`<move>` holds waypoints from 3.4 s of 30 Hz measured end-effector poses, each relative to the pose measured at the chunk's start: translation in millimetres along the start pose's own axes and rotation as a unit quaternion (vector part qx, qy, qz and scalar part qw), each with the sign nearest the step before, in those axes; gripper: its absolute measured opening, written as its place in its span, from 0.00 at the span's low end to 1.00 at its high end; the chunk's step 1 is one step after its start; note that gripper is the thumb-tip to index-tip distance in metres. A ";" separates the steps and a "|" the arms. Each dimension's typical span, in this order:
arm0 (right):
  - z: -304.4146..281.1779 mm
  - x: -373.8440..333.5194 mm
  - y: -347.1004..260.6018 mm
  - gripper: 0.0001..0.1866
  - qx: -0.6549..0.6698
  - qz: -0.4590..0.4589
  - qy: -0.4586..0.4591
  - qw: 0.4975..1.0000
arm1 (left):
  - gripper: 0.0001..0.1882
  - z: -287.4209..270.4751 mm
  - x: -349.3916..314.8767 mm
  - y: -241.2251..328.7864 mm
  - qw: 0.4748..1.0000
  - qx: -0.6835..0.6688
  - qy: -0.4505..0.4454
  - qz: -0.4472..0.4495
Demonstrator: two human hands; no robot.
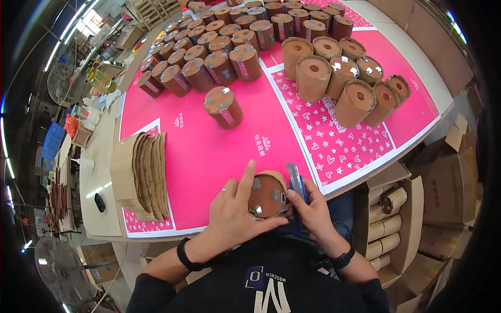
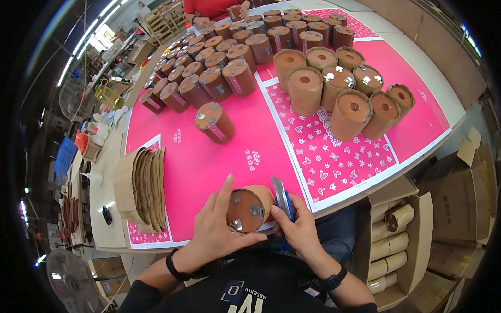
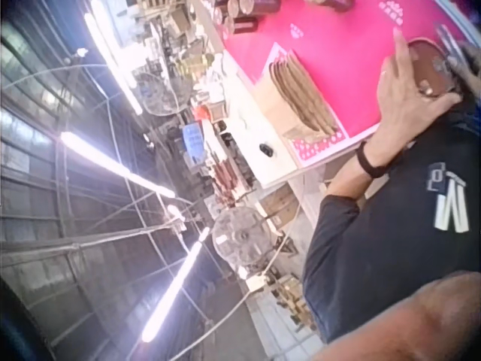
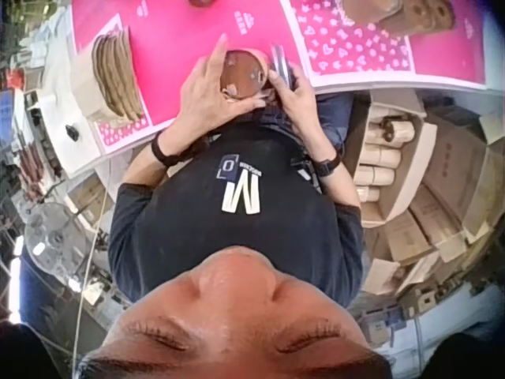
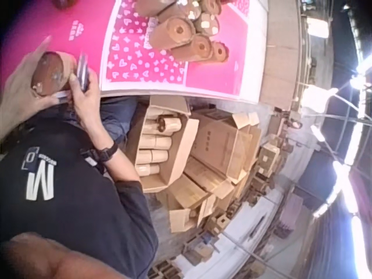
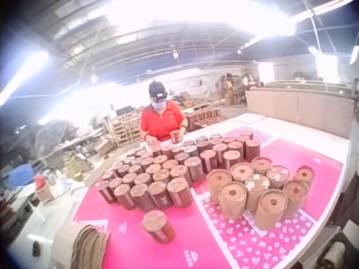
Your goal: The person applies adhesive tape to the ends and sides of wooden cylinders, using a utility knife to trim the tape and pressing it down by hand.
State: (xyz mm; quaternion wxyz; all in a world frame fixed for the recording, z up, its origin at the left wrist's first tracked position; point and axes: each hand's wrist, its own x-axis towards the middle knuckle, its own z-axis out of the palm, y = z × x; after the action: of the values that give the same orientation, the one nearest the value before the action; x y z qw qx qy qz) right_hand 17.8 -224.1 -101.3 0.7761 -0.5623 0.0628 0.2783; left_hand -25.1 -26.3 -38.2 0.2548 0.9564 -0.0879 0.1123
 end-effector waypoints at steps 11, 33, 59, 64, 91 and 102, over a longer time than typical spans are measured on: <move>6.4 7.4 -11.9 0.28 -0.246 -0.215 -0.079 0.942 | 0.28 2.9 -41.5 -32.2 0.954 -0.253 -0.028 -0.159; 0.2 -5.9 -2.3 0.16 -0.189 -0.069 -0.058 0.978 | 0.09 18.6 18.0 -47.5 0.949 -0.260 -0.029 -0.173; 4.9 -1.2 -40.9 0.17 -0.368 -0.169 -0.097 0.909 | 0.07 10.4 32.9 -48.6 0.945 -0.280 -0.089 -0.147; -4.4 -16.1 -42.7 0.17 -0.379 -0.121 -0.199 0.896 | 0.11 -7.6 43.7 -36.4 0.841 -0.454 -0.047 -0.291; -14.5 -30.2 -70.3 0.19 -0.022 -0.338 0.203 0.919 | 0.09 -30.1 9.3 -21.2 0.929 -0.319 -0.171 -0.080; -27.5 18.1 -42.1 0.28 -0.550 -0.339 0.165 0.746 | 0.22 -198.4 -75.4 -234.5 0.857 0.064 0.218 -0.462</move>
State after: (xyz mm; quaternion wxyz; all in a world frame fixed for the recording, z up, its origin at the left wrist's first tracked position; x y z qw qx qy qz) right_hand 60.0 -251.5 -83.3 0.3537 -0.9129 -0.1688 -0.1135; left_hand -78.3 283.1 0.2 0.2283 0.8522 0.4296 0.1927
